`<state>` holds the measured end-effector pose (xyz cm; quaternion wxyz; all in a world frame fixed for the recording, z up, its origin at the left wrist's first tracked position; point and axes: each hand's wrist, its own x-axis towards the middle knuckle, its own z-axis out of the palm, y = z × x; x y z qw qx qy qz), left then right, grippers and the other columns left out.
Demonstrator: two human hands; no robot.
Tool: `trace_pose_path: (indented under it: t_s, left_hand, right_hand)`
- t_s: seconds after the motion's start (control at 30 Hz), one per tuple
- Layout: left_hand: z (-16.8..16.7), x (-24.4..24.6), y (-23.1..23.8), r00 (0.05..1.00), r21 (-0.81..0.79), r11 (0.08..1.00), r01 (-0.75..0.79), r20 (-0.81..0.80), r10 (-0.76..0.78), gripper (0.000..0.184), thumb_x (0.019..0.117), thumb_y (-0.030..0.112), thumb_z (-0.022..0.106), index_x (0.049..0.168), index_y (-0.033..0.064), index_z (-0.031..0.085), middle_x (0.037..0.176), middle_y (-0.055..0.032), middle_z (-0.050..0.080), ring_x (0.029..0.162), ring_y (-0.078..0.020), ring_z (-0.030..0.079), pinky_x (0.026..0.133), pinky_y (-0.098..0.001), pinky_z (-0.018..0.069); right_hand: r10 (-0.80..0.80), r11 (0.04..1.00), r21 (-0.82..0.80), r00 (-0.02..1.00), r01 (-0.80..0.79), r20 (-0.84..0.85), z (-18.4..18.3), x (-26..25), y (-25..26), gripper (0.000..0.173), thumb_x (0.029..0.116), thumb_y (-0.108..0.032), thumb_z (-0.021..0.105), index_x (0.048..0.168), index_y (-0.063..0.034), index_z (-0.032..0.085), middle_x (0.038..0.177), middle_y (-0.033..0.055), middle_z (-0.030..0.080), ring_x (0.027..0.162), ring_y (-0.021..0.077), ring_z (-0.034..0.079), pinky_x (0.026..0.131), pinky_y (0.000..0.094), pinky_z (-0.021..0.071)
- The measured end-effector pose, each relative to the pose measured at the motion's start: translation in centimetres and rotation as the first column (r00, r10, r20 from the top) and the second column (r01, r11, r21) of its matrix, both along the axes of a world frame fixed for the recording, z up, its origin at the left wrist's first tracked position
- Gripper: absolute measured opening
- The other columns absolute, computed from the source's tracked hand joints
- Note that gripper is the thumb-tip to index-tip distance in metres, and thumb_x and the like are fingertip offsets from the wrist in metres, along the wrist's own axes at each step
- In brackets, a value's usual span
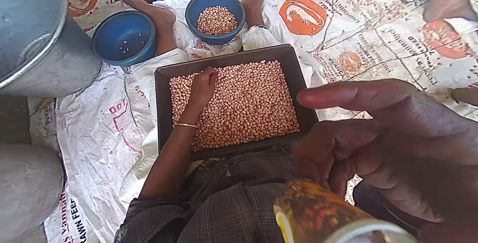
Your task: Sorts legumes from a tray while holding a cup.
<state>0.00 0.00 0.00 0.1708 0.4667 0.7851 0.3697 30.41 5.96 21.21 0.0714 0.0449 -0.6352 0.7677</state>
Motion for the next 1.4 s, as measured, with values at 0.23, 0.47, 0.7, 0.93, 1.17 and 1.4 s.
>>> trace_pose_path:
  t_s: [0.23,0.47,0.7,0.93,1.17,1.4]
  left_hand:
    - [3.1,-3.0,-1.8,0.956,-0.012,1.000,-0.018,0.291,0.021,0.029,0.1078,0.011,0.041,0.106,0.0015,0.068,0.075,-0.0019,0.051,0.064,-0.0079,0.044,0.061,-0.0267,0.0391]
    - [4.3,-2.0,-7.4,0.952,-0.153,0.962,0.228,0.243,-0.187,0.020,0.1068,0.012,0.046,0.108,-0.0012,0.062,0.087,-0.0112,0.061,0.078,-0.0187,0.058,0.074,-0.0415,0.0489]
    - [2.6,0.3,-8.2,0.970,-0.428,0.873,0.236,0.051,-0.238,0.025,0.1065,0.014,0.051,0.127,0.0011,0.058,0.100,-0.0210,0.068,0.094,-0.0390,0.068,0.087,-0.0612,0.0526]
    - [2.4,1.0,-8.0,0.976,-0.431,0.882,0.189,-0.019,-0.219,0.023,0.1070,0.015,0.050,0.118,0.0006,0.064,0.095,-0.0216,0.068,0.094,-0.0411,0.068,0.085,-0.0620,0.0521]
    - [2.0,-1.0,-9.9,0.649,0.337,0.939,-0.066,0.729,-0.216,0.017,0.1048,0.012,0.043,0.103,0.0132,0.060,0.064,0.0111,0.049,0.046,0.0047,0.038,0.042,-0.0108,0.0311]
    - [1.7,-0.4,-9.8,0.827,0.096,0.992,0.078,0.550,-0.118,0.027,0.1070,0.014,0.043,0.090,0.0095,0.064,0.071,0.0076,0.055,0.055,0.0018,0.042,0.050,-0.0153,0.0348]
  right_hand:
    - [-0.264,0.952,0.161,0.965,0.259,0.006,-2.0,-0.7,0.1,0.068,0.0932,-0.034,0.071,0.153,-0.0176,0.042,0.103,0.0015,0.071,0.094,0.0114,0.070,0.084,0.0224,0.0604]
    - [-0.215,0.970,0.116,0.977,0.213,0.006,-3.9,-1.2,0.3,0.064,0.0973,-0.031,0.068,0.153,-0.0197,0.040,0.108,0.0005,0.070,0.096,0.0077,0.070,0.086,0.0197,0.0589]
    - [-0.218,0.966,0.141,0.976,0.215,0.005,-4.3,-1.6,-0.2,0.062,0.0979,-0.032,0.068,0.152,-0.0186,0.041,0.108,0.0017,0.071,0.095,0.0084,0.070,0.084,0.0197,0.0591]
    - [-0.203,0.971,0.130,0.979,0.201,0.002,-4.6,-1.6,-0.3,0.062,0.0986,-0.034,0.067,0.153,-0.0195,0.041,0.109,0.0028,0.070,0.096,0.0101,0.070,0.087,0.0213,0.0594]
    - [-0.194,0.974,0.122,0.981,0.192,0.005,-5.0,-1.6,-0.2,0.063,0.0983,-0.034,0.068,0.153,-0.0196,0.041,0.109,0.0038,0.071,0.097,0.0103,0.070,0.087,0.0212,0.0591]
    - [-0.162,0.981,0.109,0.987,0.162,-0.006,-5.3,-1.9,-0.1,0.063,0.0993,-0.034,0.066,0.154,-0.0182,0.040,0.110,0.0032,0.071,0.097,0.0102,0.070,0.087,0.0219,0.0592]
